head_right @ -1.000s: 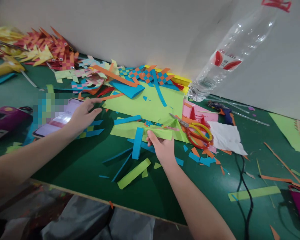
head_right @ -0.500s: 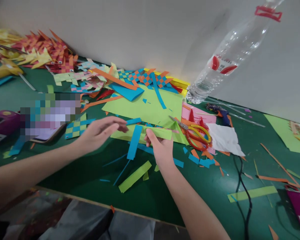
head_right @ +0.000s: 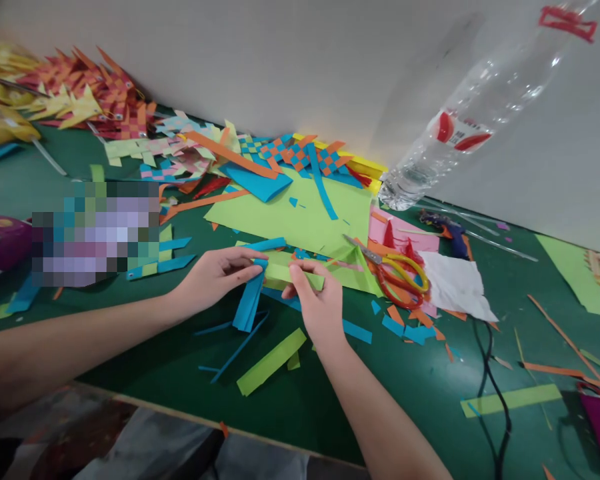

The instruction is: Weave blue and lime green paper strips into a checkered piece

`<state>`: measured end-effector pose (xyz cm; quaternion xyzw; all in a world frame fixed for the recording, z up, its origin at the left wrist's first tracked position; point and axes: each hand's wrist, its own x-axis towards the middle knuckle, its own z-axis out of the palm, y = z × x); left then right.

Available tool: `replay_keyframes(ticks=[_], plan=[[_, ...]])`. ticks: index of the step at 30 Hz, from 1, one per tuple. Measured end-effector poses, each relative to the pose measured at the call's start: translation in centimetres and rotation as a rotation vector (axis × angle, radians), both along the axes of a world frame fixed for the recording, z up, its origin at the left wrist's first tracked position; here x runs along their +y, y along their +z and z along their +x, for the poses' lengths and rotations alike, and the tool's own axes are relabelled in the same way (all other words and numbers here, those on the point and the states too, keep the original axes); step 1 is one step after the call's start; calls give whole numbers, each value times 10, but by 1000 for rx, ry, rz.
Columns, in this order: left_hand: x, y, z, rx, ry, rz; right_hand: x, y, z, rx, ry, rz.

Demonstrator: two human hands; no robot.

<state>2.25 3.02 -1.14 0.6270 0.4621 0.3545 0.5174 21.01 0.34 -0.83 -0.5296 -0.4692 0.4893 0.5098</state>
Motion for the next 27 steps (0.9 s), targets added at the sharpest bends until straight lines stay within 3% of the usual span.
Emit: replay_keyframes(ticks=[8, 16, 27], plan=[[-1, 0, -9, 57, -5, 47, 2, 0, 11, -359, 34, 17], [-4, 1, -11, 56, 18, 17, 0, -7, 10, -289, 61, 82], [-7, 6, -8, -174, -93, -252, -3, -7, 8, -279, 77, 132]])
